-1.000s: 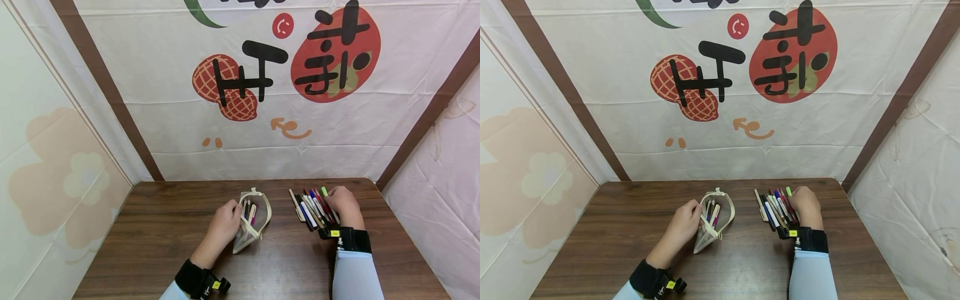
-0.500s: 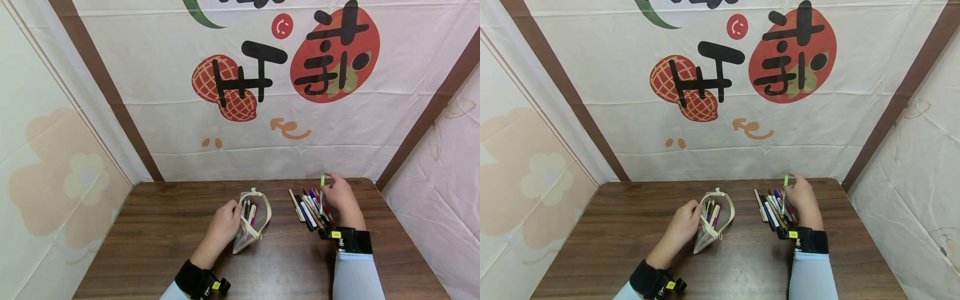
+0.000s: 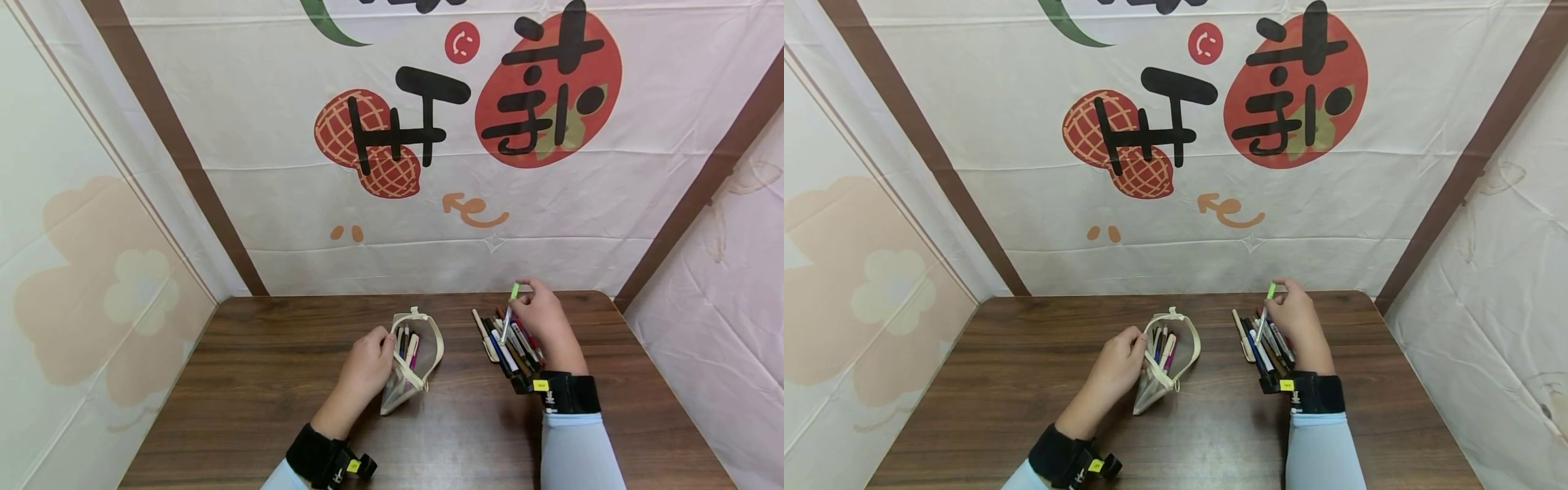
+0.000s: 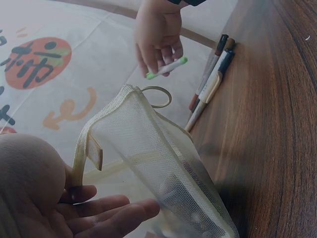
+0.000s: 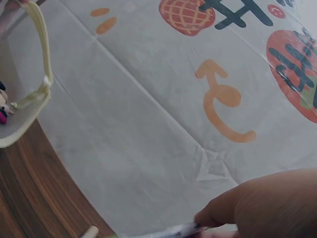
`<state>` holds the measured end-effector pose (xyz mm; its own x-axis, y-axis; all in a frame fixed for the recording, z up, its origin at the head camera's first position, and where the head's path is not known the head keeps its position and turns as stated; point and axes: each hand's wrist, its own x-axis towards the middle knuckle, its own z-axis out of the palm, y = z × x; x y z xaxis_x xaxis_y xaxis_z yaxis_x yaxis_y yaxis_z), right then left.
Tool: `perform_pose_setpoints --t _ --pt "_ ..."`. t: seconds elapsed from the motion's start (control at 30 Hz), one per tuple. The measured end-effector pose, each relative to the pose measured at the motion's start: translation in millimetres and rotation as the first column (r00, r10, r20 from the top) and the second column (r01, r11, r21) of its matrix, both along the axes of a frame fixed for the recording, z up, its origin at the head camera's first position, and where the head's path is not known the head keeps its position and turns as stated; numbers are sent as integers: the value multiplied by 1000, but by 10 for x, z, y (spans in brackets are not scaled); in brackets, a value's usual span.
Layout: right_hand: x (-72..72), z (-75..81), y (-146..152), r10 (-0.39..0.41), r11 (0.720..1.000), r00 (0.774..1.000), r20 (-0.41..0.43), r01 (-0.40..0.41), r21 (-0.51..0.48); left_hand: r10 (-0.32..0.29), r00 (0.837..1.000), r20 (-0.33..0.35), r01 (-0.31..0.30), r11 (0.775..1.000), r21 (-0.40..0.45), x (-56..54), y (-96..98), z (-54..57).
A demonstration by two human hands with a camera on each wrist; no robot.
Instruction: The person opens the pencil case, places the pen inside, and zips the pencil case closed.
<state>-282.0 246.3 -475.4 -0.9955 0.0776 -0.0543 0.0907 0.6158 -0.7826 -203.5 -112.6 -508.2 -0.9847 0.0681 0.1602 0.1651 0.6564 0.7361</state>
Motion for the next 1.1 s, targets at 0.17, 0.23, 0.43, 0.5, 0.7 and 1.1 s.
perform_pose_setpoints --t 0.17,0.23,0.43,0.5,0.7,1.1 --pt "-27 -2 -64 -19 1000 997 -69 18 -13 -4 1000 -3 4 1000 6 2 9 -6" --pt "-34 -6 -79 -26 999 996 -80 23 -37 -8 1000 -2 8 1000 12 2 10 -13" --pt "-36 -14 -211 -21 981 996 -86 4 -192 -10 1000 0 10 1000 18 8 14 -15" --pt "-36 -14 -296 -5 970 996 -92 -18 -243 -7 1000 -4 7 1000 15 9 14 -15" --pt "-15 -21 -619 57 952 992 -108 -87 -292 -2 1000 -13 3 1000 17 8 16 -20" --pt "87 -127 -1145 248 929 967 -63 -256 -266 5 1000 -25 -4 1000 26 4 11 -17"
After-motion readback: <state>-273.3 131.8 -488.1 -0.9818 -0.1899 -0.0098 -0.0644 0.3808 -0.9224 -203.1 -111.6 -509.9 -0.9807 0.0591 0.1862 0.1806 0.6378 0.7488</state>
